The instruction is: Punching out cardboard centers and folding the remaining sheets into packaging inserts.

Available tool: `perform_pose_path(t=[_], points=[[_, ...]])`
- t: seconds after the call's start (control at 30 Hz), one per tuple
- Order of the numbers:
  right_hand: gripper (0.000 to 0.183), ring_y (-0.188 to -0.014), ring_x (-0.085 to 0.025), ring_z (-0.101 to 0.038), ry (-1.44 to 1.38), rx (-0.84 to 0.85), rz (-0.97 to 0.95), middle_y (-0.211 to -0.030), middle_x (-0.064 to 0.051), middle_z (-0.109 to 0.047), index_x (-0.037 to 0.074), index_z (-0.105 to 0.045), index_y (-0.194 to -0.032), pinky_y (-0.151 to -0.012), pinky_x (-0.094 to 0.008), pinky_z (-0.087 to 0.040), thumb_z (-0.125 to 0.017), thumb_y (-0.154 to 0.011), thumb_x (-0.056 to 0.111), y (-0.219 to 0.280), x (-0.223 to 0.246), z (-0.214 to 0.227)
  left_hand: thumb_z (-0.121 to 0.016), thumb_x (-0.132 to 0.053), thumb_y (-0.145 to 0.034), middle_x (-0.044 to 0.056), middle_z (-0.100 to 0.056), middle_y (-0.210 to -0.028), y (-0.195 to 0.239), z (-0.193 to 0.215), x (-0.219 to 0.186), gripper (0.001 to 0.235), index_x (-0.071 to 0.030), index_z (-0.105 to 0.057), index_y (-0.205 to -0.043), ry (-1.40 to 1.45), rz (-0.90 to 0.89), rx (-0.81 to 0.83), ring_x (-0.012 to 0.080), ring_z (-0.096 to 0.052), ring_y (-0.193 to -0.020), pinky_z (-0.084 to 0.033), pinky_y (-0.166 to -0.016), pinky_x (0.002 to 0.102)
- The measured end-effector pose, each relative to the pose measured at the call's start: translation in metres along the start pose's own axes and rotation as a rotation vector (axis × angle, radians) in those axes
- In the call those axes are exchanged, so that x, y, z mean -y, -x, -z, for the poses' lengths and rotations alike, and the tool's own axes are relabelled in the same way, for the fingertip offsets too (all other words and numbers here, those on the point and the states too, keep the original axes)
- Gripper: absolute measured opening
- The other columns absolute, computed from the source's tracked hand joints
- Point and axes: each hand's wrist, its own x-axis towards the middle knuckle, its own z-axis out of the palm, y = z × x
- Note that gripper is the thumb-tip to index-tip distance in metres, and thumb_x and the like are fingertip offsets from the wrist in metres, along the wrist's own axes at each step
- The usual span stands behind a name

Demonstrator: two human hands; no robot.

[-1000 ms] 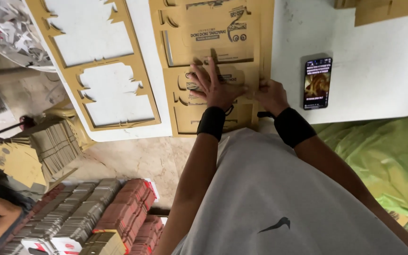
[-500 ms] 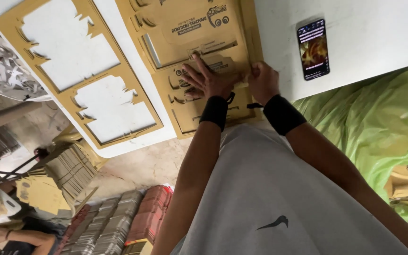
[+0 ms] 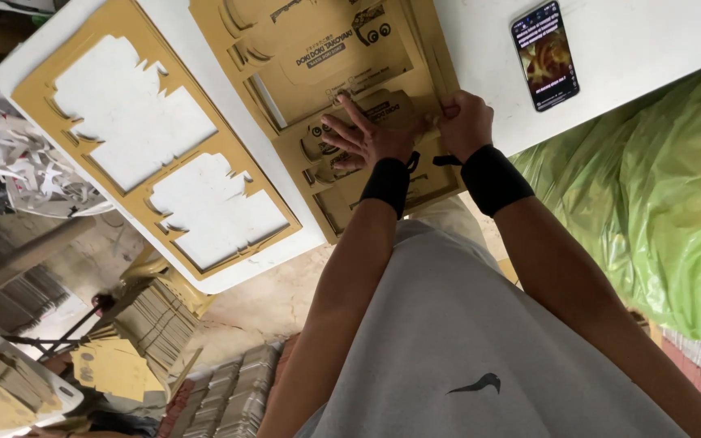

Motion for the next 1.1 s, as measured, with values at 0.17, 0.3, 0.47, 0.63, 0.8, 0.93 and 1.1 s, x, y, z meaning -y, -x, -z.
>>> perform_pose_path(t=[0.17, 0.3, 0.47, 0.63, 0.8, 0.93, 1.1], points=[[0.021, -0.095, -0.036, -0.073, -0.014, -0.03, -0.065, -0.09, -0.01, -0.073, 0.009, -0.075, -0.104, -0.083, -0.049, -0.06, -0.072, -0.083, 0.012, -0.003, -0.008, -0.01, -0.088, -0.066, -0.069, 0.019, 0.034, -0.166, 0.005, 0.005, 0.0, 0.148, -0.035, 0.024, -0.161, -0.003, -0.027, 0.001, 0.0462, 0.033, -0.152, 0.021, -0.109, 0.082], [0.021, -0.092, -0.033, -0.073, 0.023, 0.005, -0.101, -0.086, -0.005, -0.072, 0.012, -0.076, -0.099, -0.082, -0.045, -0.06, -0.071, -0.079, 0.011, -0.021, -0.022, -0.018, -0.087, -0.07, -0.067, 0.019, 0.034, -0.166, 0.0, 0.005, -0.002, 0.151, -0.035, 0.027, -0.159, -0.038, 0.007, 0.021, 0.0453, 0.034, -0.152, 0.02, -0.11, 0.082], [0.022, -0.099, -0.039, -0.072, -0.009, 0.01, -0.094, -0.092, -0.013, -0.073, 0.007, -0.074, -0.104, -0.084, -0.05, -0.059, -0.07, -0.083, 0.01, 0.004, 0.018, 0.002, -0.086, -0.056, -0.074, 0.018, 0.035, -0.165, 0.007, 0.017, -0.01, 0.143, -0.034, 0.026, -0.16, -0.004, 0.01, 0.049, 0.0444, 0.036, -0.151, 0.022, -0.11, 0.08], [0.024, -0.097, -0.029, -0.071, -0.088, 0.06, -0.084, -0.093, -0.005, -0.07, 0.011, -0.072, -0.108, -0.083, -0.046, -0.057, -0.072, -0.083, 0.013, -0.007, -0.009, 0.003, -0.083, -0.031, -0.085, 0.015, 0.037, -0.165, 0.02, 0.031, -0.022, 0.132, -0.036, 0.026, -0.159, 0.011, 0.03, 0.068, 0.0433, 0.037, -0.151, 0.023, -0.112, 0.078], [0.022, -0.1, -0.036, -0.072, 0.012, 0.086, -0.109, -0.094, -0.006, -0.075, 0.014, -0.076, -0.104, -0.085, -0.048, -0.059, -0.072, -0.084, 0.023, -0.035, -0.046, -0.016, -0.088, -0.058, -0.071, 0.018, 0.038, -0.165, 0.013, 0.022, -0.011, 0.145, -0.033, 0.024, -0.161, 0.026, -0.013, 0.08, 0.0467, 0.037, -0.15, 0.024, -0.109, 0.081], [0.021, -0.098, -0.037, -0.072, 0.019, 0.066, -0.118, -0.092, -0.006, -0.075, 0.013, -0.077, -0.102, -0.087, -0.048, -0.059, -0.068, -0.082, 0.016, -0.02, -0.013, -0.009, -0.094, -0.049, -0.074, 0.018, 0.036, -0.165, 0.004, 0.011, -0.001, 0.147, -0.033, 0.024, -0.161, -0.04, -0.026, 0.03, 0.0469, 0.034, -0.151, 0.02, -0.109, 0.082], [0.024, -0.103, -0.043, -0.07, -0.062, 0.041, -0.148, -0.097, -0.017, -0.074, 0.004, -0.074, -0.109, -0.088, -0.053, -0.057, -0.067, -0.088, 0.014, 0.008, 0.025, 0.005, -0.093, -0.054, -0.071, 0.018, 0.034, -0.166, 0.003, 0.011, 0.0, 0.148, -0.034, 0.023, -0.161, 0.011, -0.03, 0.027, 0.0454, 0.034, -0.152, 0.021, -0.11, 0.082]])
